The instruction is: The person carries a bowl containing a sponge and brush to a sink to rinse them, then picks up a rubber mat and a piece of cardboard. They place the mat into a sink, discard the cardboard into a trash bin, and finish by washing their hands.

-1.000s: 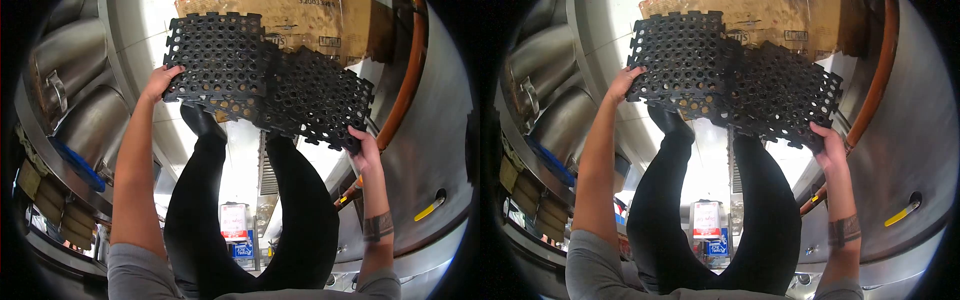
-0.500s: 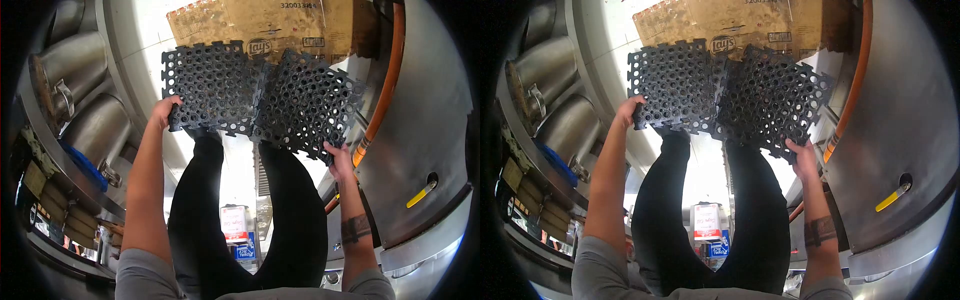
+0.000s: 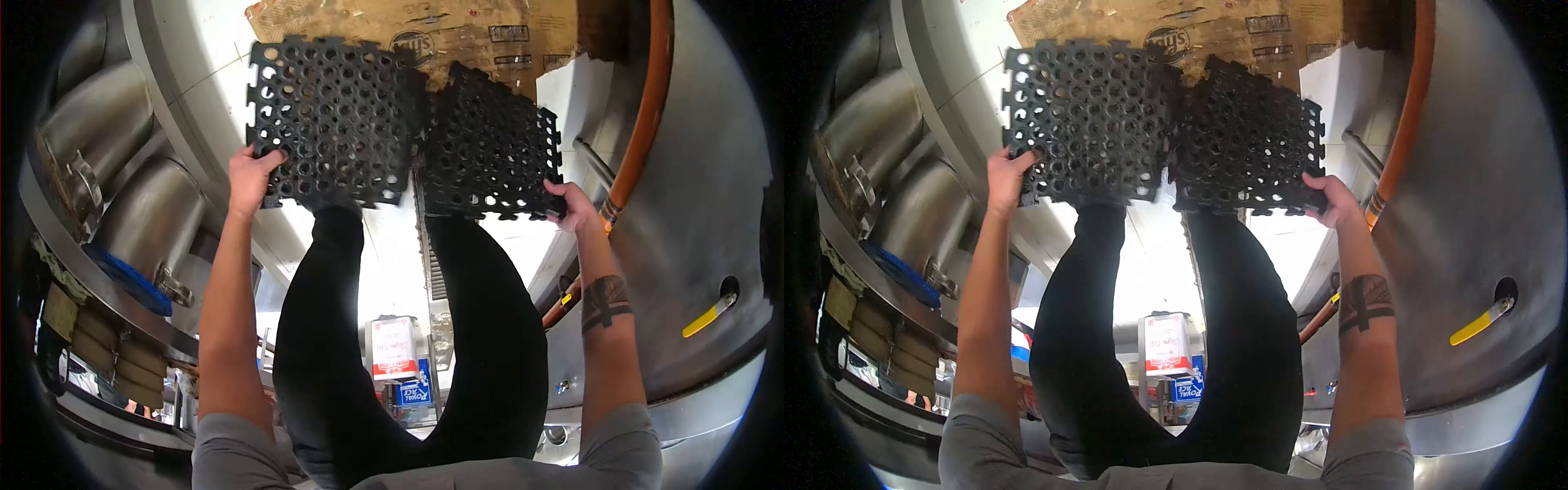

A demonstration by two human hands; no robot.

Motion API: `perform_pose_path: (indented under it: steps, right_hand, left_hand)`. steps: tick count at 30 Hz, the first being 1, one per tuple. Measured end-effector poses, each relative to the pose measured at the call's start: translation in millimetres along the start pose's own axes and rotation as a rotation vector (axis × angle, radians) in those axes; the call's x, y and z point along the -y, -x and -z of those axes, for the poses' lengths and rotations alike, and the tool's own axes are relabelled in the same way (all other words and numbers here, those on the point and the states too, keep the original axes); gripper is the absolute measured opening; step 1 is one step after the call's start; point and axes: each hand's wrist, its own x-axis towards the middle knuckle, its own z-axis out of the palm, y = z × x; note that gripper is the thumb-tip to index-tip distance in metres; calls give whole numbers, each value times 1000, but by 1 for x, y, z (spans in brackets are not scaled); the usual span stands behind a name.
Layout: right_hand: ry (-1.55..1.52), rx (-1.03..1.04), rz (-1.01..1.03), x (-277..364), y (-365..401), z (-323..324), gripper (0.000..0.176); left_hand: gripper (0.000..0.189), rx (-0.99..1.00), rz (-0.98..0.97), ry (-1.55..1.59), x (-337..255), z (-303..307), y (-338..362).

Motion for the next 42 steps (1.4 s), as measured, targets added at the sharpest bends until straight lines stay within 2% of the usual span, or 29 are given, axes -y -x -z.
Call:
perform_pose_path:
  steps: [3, 4, 6, 8, 9, 10, 11, 12, 13, 14, 15, 16, 18, 20, 21, 22, 23, 24, 25, 26, 28, 29, 32, 34, 35, 36, 38, 40, 42]
  right_hand:
    - [-36, -6, 41, 8, 15, -6, 25]
    - [-35, -6, 43, 3, 12, 2, 25]
    - [-81, 140, 130, -8, 4, 11, 28]
    - [-131, 72, 266, -28, 18, -16, 28]
    - [-168, 91, 283, -36, 26, -29, 28]
    - [-207, 109, 302, -41, 30, -36, 27]
    - [-226, 224, 314, -46, 31, -37, 34]
    - [-228, 227, 311, -49, 32, -46, 34]
    - [-237, 306, 402, -54, 35, -62, 39]
    - [-246, 383, 493, -59, 37, -77, 45]
    - [-203, 378, 478, -62, 29, -82, 51]
    - [-186, 364, 455, -63, 21, -95, 48]
    - [-173, 439, 410, -62, -11, -138, 42]
    - [-100, 490, 391, -63, -49, -193, 42]
    - [24, 433, 382, -67, -86, -212, 45]
    - [155, 263, 463, -74, -114, -234, 45]
    - [68, 305, 476, -78, -128, -254, 48]
    - [94, 179, 549, -84, -148, -271, 50]
    - [150, 195, 597, -82, -148, -283, 60]
    - [221, 52, 553, -77, -128, -299, 70]
    - [448, -206, 905, -87, -154, -314, 77]
    - [460, -217, 907, -87, -159, -313, 77]
    - [453, -325, 807, -60, -130, -319, 81]
    - [0, 18, 419, -36, -100, -311, 87]
    - [-71, 47, 412, -31, -118, -305, 76]
    - [-67, 50, 418, -18, -119, -299, 76]
    - [317, 83, 478, -1, -121, -281, 51]
    - [258, 128, 437, 12, -128, -270, 48]
    - [138, 221, 347, 18, -134, -261, 42]
  left_hand:
    - [26, -20, -283, -154, -26, 16, -7]
    - [33, -44, -294, -412, -41, 24, -11]
    - [37, -53, -306, -573, -64, 29, -25]
    - [36, -44, -261, -609, -79, 33, -37]
    - [35, -22, -215, -472, -69, 39, -54]
    - [35, -33, -219, -477, -55, 44, -73]
    - [35, 2, -182, -418, -39, 49, -91]
    - [35, 41, -139, -359, -29, 52, -102]
    - [35, 76, -46, -290, -27, 51, -105]
    - [35, 78, -41, -293, -23, 50, -108]
    - [36, 121, 11, -189, -20, 49, -110]
    - [37, 164, 67, -84, -11, 49, -115]
    - [33, 234, 81, -63, 3, 52, -123]
    - [38, 251, 247, -28, 10, 52, -128]
    - [55, 314, 322, 132, 10, 46, -123]
    - [55, 334, 322, 134, 10, 39, -114]
    - [62, 298, 302, 98, 11, 33, -104]
    - [69, 263, 283, 60, 13, 25, -99]
    - [81, 242, 287, -41, 24, 20, -102]
    - [83, 184, 231, -156, 39, 13, -101]
    - [73, 221, 263, 11, 43, -1, -96]
    - [73, 229, 264, 25, 49, -11, -96]
    - [52, 122, 217, 361, 66, -32, -97]
    - [50, 169, 203, 419, 67, -40, -88]
    - [50, 259, 211, 360, 67, -39, -89]
    - [50, 257, 205, 363, 69, -43, -89]
    - [50, 88, 177, 423, 74, -53, -85]
    - [52, 140, 200, 498, 67, -52, -82]
    - [52, 261, 325, 432, 57, -47, -77]
